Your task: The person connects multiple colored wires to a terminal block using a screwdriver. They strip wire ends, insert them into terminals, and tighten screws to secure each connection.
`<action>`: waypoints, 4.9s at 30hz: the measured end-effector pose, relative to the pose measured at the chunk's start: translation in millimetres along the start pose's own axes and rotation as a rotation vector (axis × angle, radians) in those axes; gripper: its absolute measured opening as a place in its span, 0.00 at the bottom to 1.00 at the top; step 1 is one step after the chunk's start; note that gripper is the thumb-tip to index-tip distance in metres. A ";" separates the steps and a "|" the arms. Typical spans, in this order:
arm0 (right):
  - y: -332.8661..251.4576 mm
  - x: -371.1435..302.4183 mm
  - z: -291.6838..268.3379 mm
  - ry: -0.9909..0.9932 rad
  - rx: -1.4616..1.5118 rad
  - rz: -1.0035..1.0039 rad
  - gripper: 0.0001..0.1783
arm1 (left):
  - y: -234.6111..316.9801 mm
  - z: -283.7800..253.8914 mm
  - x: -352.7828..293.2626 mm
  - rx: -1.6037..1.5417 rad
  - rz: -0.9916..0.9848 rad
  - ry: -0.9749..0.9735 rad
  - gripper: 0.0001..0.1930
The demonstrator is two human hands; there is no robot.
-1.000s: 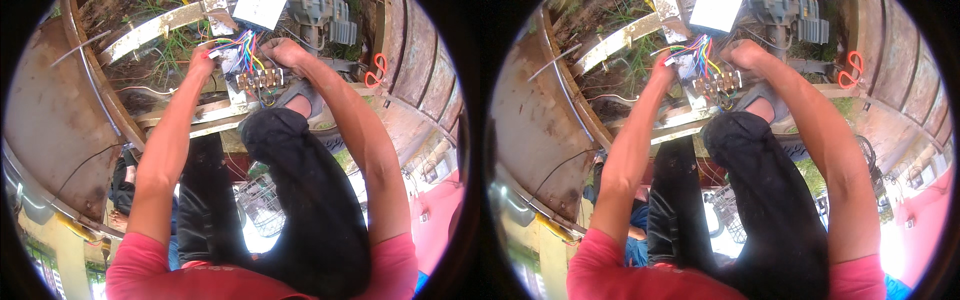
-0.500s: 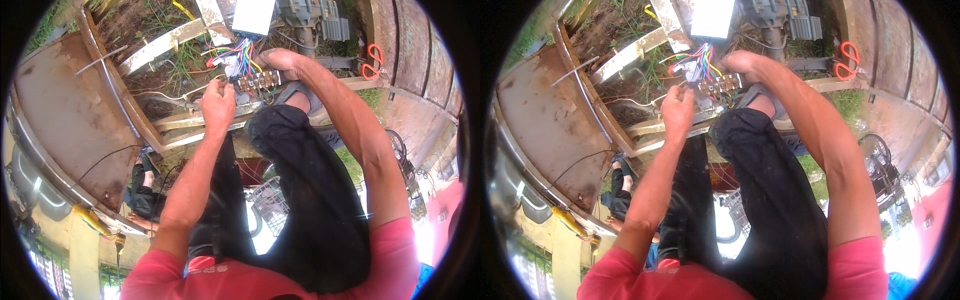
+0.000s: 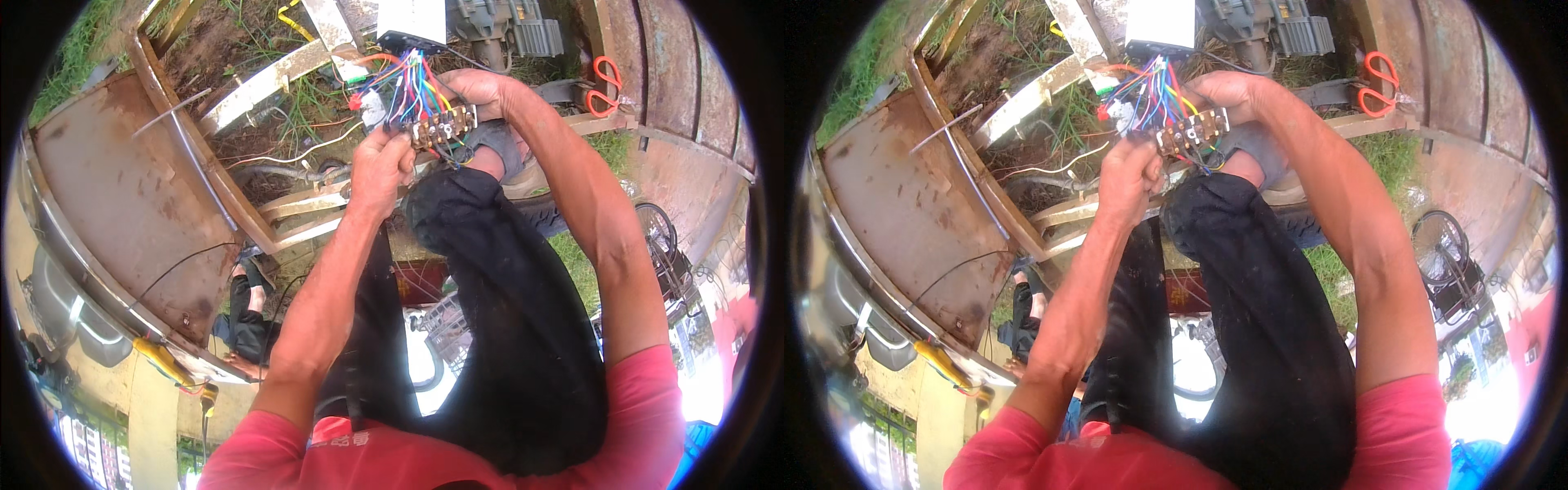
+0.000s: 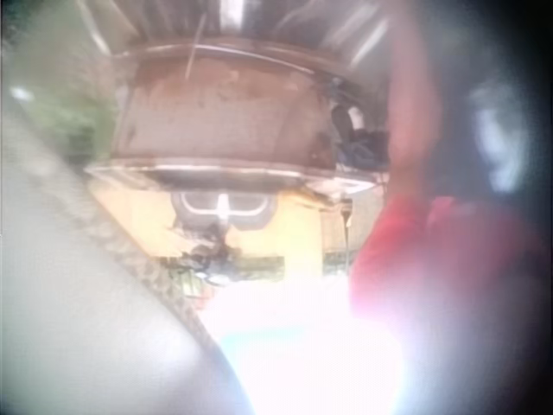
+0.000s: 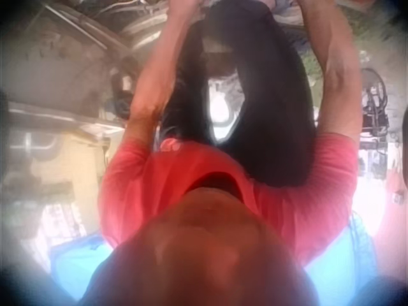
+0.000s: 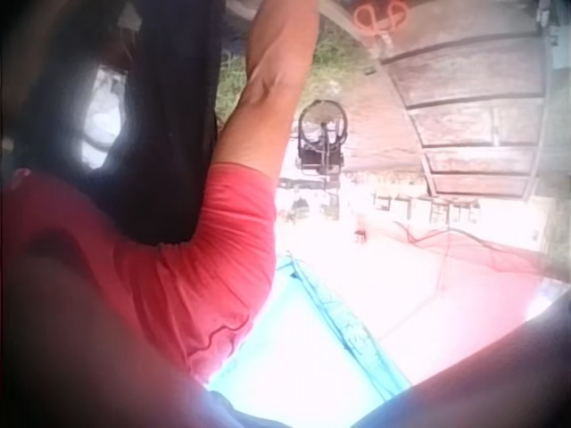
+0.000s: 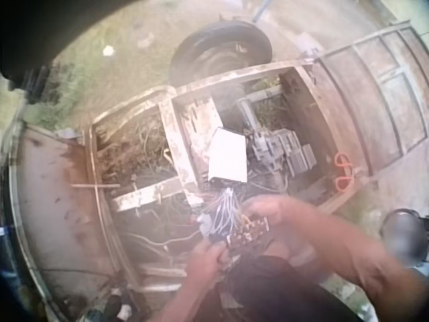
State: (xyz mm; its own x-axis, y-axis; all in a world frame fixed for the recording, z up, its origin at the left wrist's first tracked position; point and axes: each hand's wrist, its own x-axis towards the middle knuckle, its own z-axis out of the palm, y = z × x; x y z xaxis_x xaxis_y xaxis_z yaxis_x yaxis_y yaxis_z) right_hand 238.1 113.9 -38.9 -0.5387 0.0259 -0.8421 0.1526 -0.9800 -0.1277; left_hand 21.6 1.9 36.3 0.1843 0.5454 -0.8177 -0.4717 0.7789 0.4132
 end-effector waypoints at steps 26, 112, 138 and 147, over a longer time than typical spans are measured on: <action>5.6 15.6 -30.3 -0.179 -0.109 0.032 0.14 | 15.8 -6.0 34.3 1.272 0.285 0.152 0.20; 32.9 -50.0 44.3 0.476 -0.663 -0.509 0.45 | 123.0 -1.0 44.3 1.276 0.041 -0.424 0.07; 32.2 -51.0 53.8 0.509 -0.698 -0.500 0.47 | 130.5 29.9 68.8 1.579 0.145 -0.553 0.13; 35.1 -46.2 54.8 0.526 -0.689 -0.528 0.46 | 119.4 19.8 73.1 1.562 0.251 -0.525 0.13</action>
State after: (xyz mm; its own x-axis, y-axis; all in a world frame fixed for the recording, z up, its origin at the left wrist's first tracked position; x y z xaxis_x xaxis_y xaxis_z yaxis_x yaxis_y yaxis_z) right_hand 222.9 67.5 24.2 -0.2676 0.6692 -0.6932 0.5344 -0.4956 -0.6847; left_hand -4.1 140.9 33.8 0.6452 0.4819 -0.5929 0.6665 0.0244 0.7451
